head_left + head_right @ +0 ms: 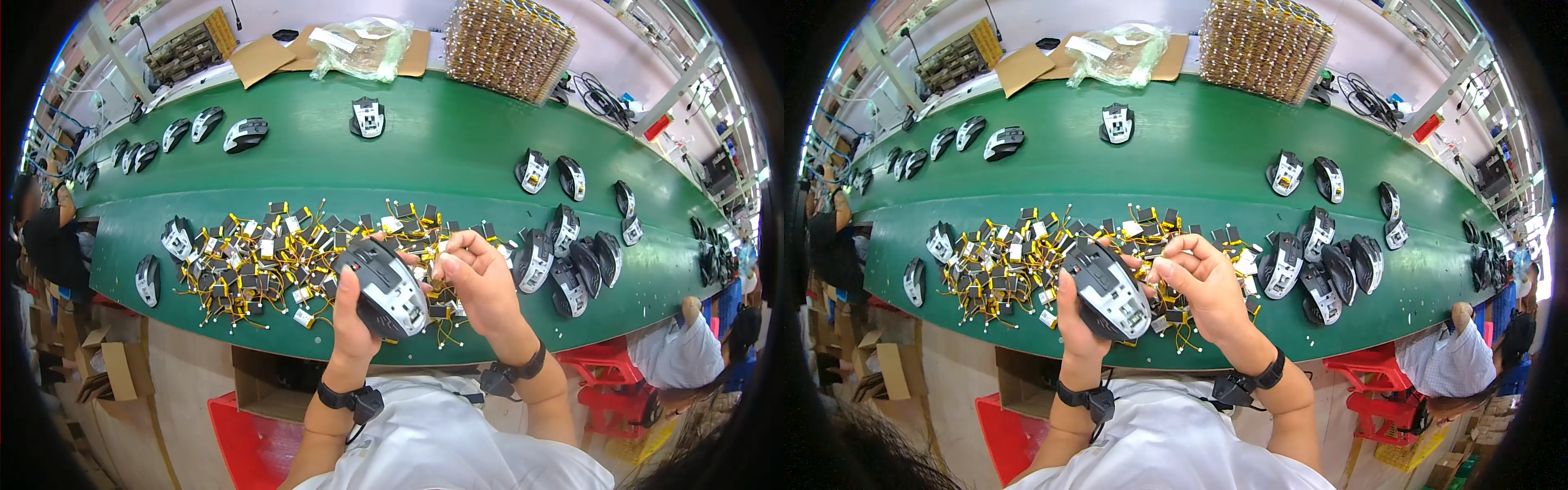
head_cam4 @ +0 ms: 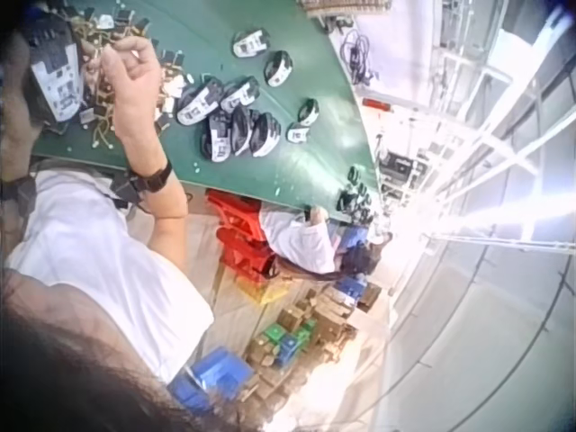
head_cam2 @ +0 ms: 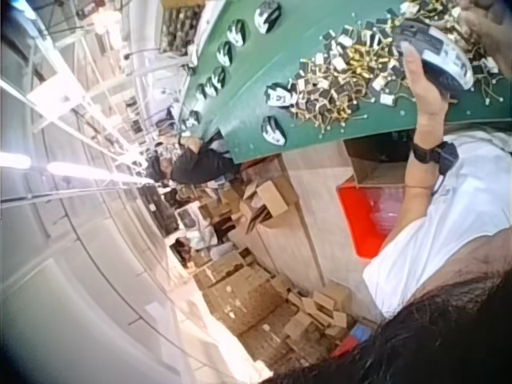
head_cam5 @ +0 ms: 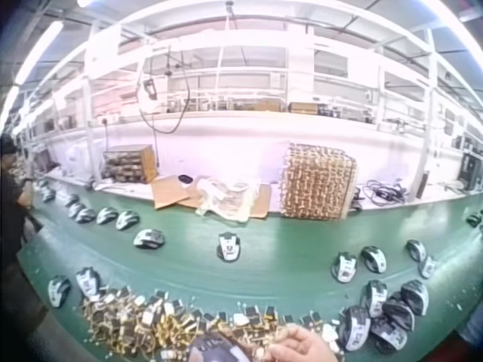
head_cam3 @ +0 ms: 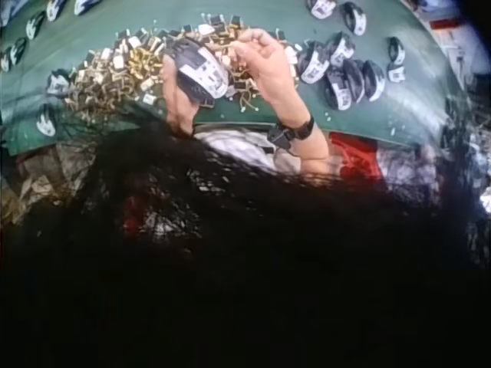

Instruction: The person inserts small yellow-wired battery packs into the bottom of black-and-white computer mouse shells. They pick up a mouse shell, insert a battery, and place the assembled unit on the green table. This process is repeated continuously throughout the clip.

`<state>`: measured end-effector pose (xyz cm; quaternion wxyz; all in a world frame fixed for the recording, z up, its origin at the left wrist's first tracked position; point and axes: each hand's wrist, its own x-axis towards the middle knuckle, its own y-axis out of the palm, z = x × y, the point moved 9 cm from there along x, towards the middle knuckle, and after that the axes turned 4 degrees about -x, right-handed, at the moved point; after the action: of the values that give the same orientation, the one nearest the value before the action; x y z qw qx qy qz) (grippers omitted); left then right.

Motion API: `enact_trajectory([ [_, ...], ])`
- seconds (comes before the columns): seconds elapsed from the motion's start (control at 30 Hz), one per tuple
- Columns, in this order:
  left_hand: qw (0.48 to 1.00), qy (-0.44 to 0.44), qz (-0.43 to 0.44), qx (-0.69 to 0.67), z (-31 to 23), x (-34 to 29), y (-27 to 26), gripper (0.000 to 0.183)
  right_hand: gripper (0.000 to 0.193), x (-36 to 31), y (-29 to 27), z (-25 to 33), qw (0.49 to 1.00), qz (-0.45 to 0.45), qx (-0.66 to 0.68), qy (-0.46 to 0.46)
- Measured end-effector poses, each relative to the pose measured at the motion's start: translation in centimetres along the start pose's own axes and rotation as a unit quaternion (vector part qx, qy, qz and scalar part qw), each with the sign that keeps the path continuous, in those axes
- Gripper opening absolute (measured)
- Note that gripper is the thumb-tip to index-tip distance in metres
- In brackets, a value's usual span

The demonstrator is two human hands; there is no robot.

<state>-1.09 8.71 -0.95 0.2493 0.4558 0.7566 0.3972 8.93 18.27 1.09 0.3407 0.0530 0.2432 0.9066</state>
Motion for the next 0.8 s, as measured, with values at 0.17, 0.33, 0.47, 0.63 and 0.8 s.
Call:
enact_trajectory([
  [0.17,0.999,0.038,-0.022,-0.028,-1.4,0.5,-0.6,0.071,0.016,-1.8,1.7,0.6,0.993,0.025,-0.111,-0.008],
  [0.33,0.997,0.061,-0.016,-0.038,-1.8,0.7,0.0,0.071,0.022,-3.4,3.4,1.6,0.925,0.054,-0.356,-0.123],
  [0.47,0.994,0.105,-0.021,-0.021,-2.5,0.3,-0.1,0.074,0.017,-3.2,2.0,0.7,0.963,-0.016,-0.259,-0.080],
  [0.63,0.987,0.159,0.013,0.033,-3.0,-0.1,0.6,0.084,0.015,-3.5,1.1,-1.7,0.991,-0.009,-0.127,0.048],
  [0.8,0.980,0.186,0.023,0.068,-3.2,-0.1,0.8,0.091,0.016,-3.8,1.1,-2.5,0.990,0.002,-0.117,0.084],
])
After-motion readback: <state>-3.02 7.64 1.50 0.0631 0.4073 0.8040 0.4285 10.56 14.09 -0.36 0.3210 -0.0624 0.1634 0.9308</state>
